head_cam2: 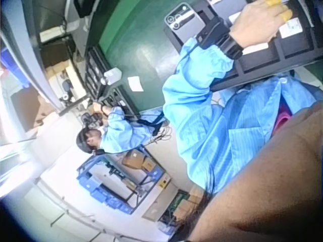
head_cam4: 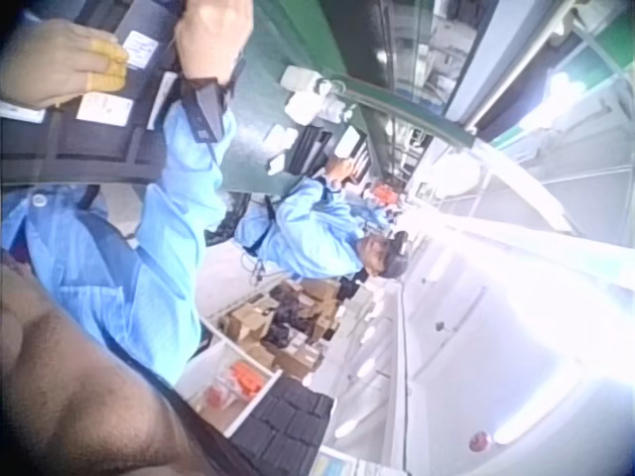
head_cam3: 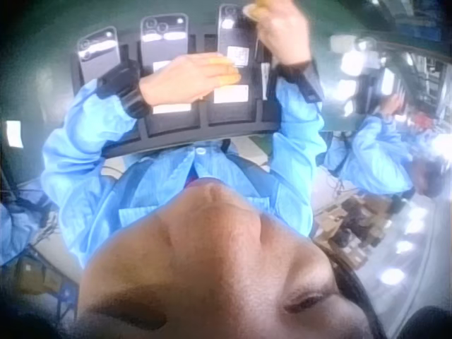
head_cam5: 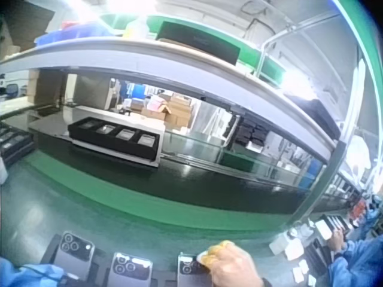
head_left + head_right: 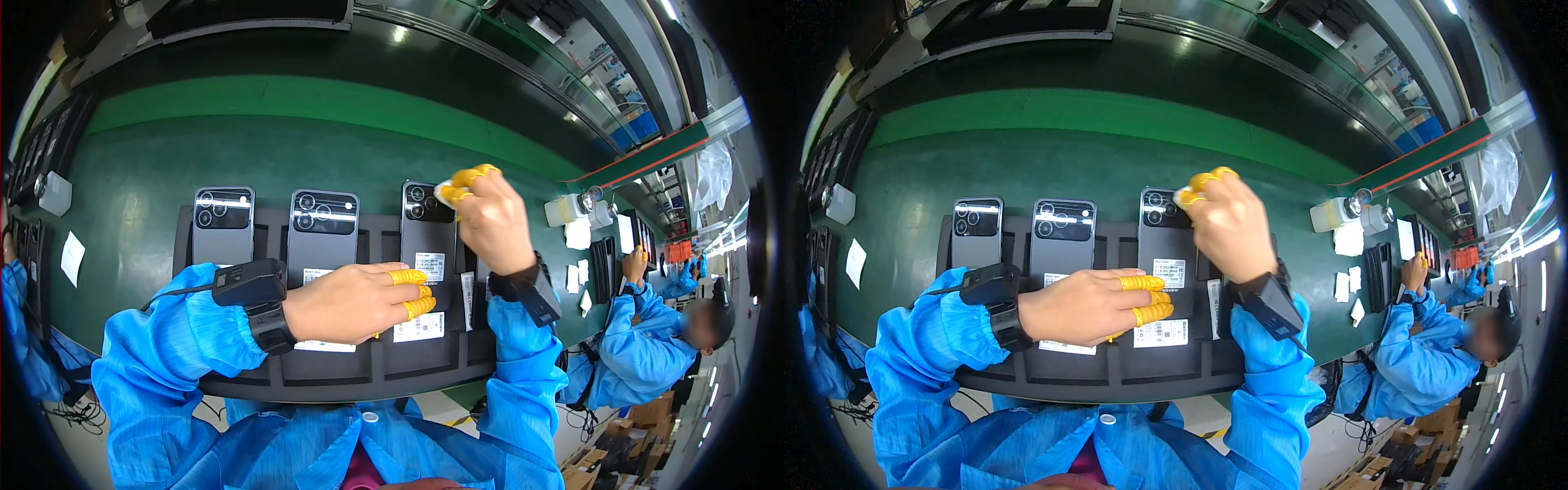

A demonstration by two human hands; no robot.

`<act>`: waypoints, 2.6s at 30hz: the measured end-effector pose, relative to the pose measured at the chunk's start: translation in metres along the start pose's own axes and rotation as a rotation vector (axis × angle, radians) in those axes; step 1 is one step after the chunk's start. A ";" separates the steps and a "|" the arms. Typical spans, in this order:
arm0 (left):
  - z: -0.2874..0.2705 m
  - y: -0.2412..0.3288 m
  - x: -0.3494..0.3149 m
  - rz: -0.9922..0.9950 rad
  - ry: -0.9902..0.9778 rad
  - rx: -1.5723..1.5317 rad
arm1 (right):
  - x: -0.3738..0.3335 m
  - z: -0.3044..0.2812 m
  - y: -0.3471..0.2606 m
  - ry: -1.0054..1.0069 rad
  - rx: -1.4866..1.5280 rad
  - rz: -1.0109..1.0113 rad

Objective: Cleaning the back and camera lenses of mobile phones on an assembly line.

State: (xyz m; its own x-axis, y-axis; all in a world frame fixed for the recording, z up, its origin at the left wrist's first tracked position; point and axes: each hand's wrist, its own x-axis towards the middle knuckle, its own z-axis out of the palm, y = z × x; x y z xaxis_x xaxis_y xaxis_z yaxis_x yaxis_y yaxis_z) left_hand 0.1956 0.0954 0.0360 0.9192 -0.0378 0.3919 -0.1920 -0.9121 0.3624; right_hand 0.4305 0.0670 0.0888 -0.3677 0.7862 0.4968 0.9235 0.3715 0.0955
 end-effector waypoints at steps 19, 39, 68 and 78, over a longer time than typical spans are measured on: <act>0.003 0.000 0.004 0.011 -0.006 -0.001 | -0.001 0.013 -0.010 0.099 0.078 0.056; -0.010 0.001 0.003 0.005 -0.094 0.056 | -0.005 0.009 0.002 0.000 0.160 0.053; -0.009 0.002 0.002 -0.027 -0.091 -0.041 | -0.023 -0.035 -0.014 -0.194 0.241 0.141; -0.015 0.004 0.000 -0.022 -0.045 -0.082 | -0.011 -0.005 -0.027 -0.058 0.169 -0.090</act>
State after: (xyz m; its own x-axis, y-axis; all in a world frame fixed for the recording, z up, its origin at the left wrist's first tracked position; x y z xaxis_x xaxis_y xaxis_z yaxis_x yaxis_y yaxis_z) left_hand 0.1894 0.0981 0.0500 0.9375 -0.0380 0.3458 -0.1976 -0.8764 0.4392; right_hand 0.4104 0.0461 0.0853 -0.4580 0.7713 0.4420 0.8569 0.5153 -0.0114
